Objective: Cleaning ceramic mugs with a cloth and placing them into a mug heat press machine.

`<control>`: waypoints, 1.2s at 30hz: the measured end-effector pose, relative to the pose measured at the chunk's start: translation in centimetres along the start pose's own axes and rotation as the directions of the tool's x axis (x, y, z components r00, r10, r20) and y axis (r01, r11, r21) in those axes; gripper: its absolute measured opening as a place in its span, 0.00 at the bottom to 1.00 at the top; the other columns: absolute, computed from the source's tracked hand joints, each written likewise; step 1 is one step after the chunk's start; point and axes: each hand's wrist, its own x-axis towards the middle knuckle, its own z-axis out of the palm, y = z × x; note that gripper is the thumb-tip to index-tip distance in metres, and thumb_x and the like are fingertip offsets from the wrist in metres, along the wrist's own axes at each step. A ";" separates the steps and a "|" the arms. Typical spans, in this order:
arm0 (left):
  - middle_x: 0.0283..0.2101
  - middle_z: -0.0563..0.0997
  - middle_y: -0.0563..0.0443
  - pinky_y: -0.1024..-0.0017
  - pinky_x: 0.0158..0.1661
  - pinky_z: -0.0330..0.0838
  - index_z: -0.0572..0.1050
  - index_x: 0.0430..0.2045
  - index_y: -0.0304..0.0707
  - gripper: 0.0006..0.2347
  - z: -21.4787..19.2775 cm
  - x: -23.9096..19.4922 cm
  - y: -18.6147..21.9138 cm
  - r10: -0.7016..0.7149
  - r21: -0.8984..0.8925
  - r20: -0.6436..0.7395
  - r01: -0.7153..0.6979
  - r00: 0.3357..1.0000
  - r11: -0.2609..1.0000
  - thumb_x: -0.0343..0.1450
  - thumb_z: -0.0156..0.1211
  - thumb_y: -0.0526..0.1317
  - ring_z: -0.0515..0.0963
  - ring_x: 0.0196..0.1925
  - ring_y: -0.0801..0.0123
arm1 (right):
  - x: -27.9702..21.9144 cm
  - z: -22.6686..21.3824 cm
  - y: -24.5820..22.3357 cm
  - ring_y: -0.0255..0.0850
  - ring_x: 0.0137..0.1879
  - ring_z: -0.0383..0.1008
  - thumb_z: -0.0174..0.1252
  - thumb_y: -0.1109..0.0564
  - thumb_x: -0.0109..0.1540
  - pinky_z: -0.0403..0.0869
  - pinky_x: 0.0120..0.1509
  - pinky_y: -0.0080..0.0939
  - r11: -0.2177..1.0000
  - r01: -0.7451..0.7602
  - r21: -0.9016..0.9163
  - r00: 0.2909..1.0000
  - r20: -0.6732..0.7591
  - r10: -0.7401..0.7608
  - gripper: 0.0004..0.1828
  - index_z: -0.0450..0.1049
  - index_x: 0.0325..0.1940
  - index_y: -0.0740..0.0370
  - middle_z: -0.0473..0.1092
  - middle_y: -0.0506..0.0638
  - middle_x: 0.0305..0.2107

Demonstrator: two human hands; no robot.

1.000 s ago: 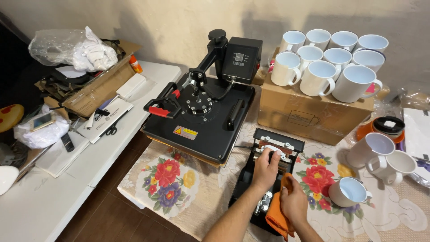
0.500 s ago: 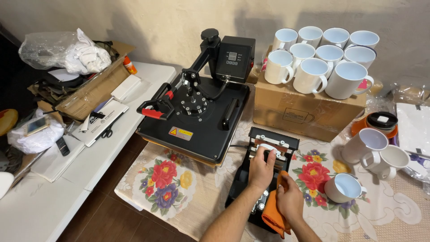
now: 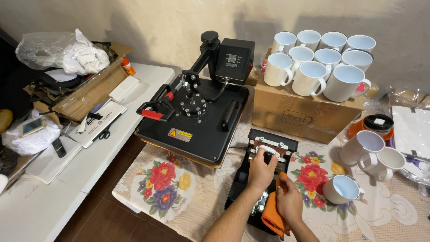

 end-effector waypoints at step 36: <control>0.18 0.68 0.58 0.71 0.18 0.58 0.68 0.33 0.42 0.08 0.0 -0.1 -0.1 -0.003 -0.046 -0.014 0.002 1.000 0.999 0.75 0.54 0.45 0.62 0.16 0.76 | 0.3 -1.0 -1.9 0.55 0.47 0.79 0.39 0.45 0.68 0.75 0.48 0.53 0.925 -0.128 -0.359 0.970 0.149 0.193 0.22 0.69 0.50 0.63 0.77 0.61 0.42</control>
